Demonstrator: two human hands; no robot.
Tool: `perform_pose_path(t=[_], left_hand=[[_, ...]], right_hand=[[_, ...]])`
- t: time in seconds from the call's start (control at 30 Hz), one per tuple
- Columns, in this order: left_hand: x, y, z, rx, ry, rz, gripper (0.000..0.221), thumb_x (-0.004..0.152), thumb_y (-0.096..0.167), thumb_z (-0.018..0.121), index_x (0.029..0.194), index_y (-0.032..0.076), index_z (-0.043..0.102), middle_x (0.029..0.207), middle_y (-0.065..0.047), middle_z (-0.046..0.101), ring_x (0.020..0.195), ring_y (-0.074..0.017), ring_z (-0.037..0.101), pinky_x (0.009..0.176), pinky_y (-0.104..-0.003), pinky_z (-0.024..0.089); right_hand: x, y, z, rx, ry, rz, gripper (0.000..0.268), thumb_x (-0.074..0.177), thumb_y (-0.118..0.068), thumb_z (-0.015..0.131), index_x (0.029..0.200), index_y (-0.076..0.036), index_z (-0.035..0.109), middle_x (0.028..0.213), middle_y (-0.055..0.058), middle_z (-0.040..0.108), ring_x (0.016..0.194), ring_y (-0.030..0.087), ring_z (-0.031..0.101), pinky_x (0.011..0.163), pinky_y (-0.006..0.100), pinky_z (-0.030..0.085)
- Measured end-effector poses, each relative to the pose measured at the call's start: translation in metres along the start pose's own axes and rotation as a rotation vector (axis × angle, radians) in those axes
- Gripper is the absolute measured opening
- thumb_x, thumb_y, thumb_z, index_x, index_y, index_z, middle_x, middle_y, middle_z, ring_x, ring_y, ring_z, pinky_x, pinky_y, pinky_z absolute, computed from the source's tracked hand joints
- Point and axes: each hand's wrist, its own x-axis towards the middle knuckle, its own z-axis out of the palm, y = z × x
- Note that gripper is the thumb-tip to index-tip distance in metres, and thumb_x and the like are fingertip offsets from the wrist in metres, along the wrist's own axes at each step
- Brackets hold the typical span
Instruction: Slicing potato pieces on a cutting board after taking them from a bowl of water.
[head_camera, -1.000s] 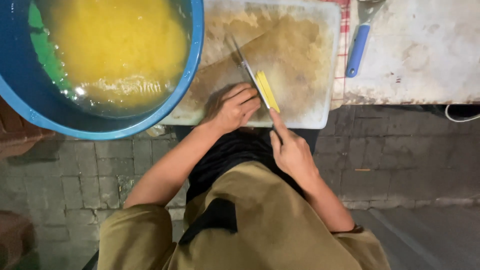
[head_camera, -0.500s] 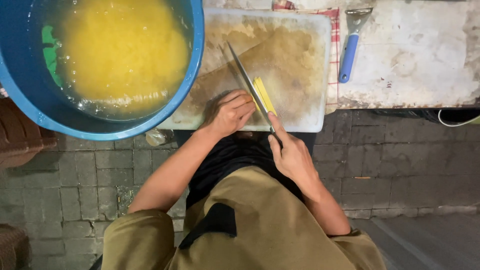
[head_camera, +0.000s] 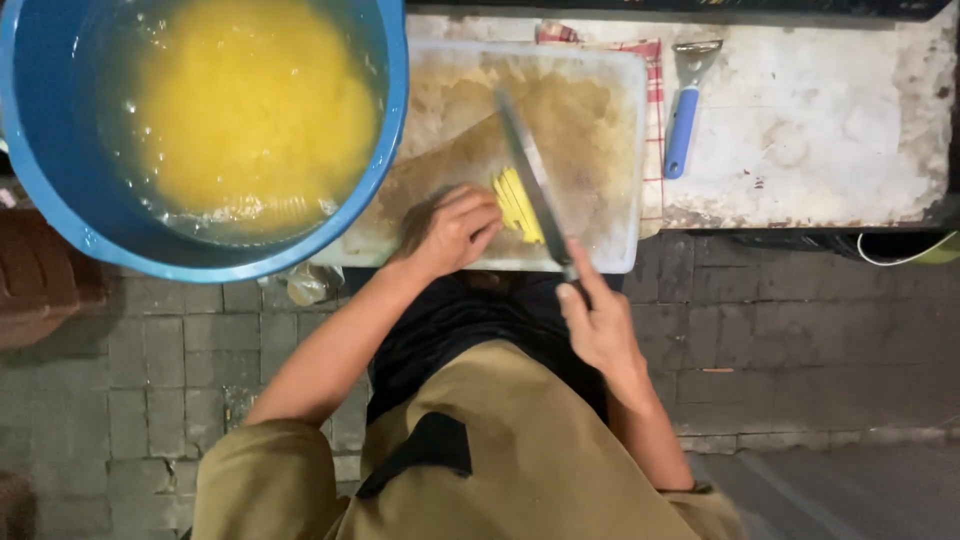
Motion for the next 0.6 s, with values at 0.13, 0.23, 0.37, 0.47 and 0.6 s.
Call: perform_pose_path(t=[0.13, 0.23, 0.37, 0.47, 0.6], left_hand=[[0.005, 0.018, -0.002, 0.198, 0.059, -0.255, 0.040, 0.088, 0.038, 0.074, 0.082, 0.000, 0.064, 0.074, -0.015, 0.056, 0.071, -0.0360, 0.061, 0.066, -0.045, 0.052], [0.052, 0.076, -0.008, 0.256, -0.419, -0.898, 0.079, 0.091, 0.068, 0.047, 0.116, -0.007, 0.050, 0.090, -0.031, 0.066, 0.084, -0.0481, 0.070, 0.069, -0.055, 0.057], [0.044, 0.059, 0.040, 0.598, -0.280, -0.764, 0.066, 0.082, 0.061, 0.067, 0.100, 0.000, 0.050, 0.075, -0.015, 0.065, 0.072, -0.0364, 0.071, 0.062, -0.045, 0.059], [0.053, 0.053, 0.049, 0.612, -0.329, -0.837, 0.060, 0.078, 0.048, 0.076, 0.104, 0.002, 0.046, 0.082, -0.015, 0.065, 0.076, -0.0368, 0.071, 0.066, -0.049, 0.059], [0.050, 0.040, 0.054, 0.533, -0.426, -0.870, 0.051, 0.081, 0.037, 0.075, 0.103, 0.003, 0.045, 0.086, -0.017, 0.064, 0.080, -0.0395, 0.069, 0.069, -0.051, 0.058]], right_hand=[[-0.014, 0.046, -0.006, 0.138, 0.155, -0.029, 0.054, 0.094, -0.003, 0.053, 0.147, -0.004, 0.044, 0.053, 0.010, 0.063, 0.049, 0.020, 0.060, 0.051, 0.033, 0.052], [-0.019, 0.067, -0.001, 0.193, 0.205, -0.004, 0.052, 0.096, -0.002, 0.051, 0.147, -0.006, 0.043, 0.057, 0.008, 0.064, 0.045, 0.018, 0.059, 0.039, 0.029, 0.048], [-0.020, 0.072, 0.001, 0.232, 0.218, -0.025, 0.055, 0.097, -0.002, 0.051, 0.150, -0.009, 0.040, 0.060, 0.009, 0.063, 0.045, 0.017, 0.057, 0.037, 0.027, 0.046], [-0.017, 0.063, -0.003, 0.273, 0.245, -0.002, 0.053, 0.096, -0.001, 0.051, 0.148, -0.008, 0.042, 0.060, 0.009, 0.062, 0.044, 0.016, 0.056, 0.035, 0.026, 0.046], [-0.013, 0.061, -0.005, 0.223, 0.228, 0.005, 0.053, 0.094, -0.002, 0.055, 0.146, -0.007, 0.046, 0.060, 0.010, 0.063, 0.044, 0.018, 0.058, 0.037, 0.029, 0.046]])
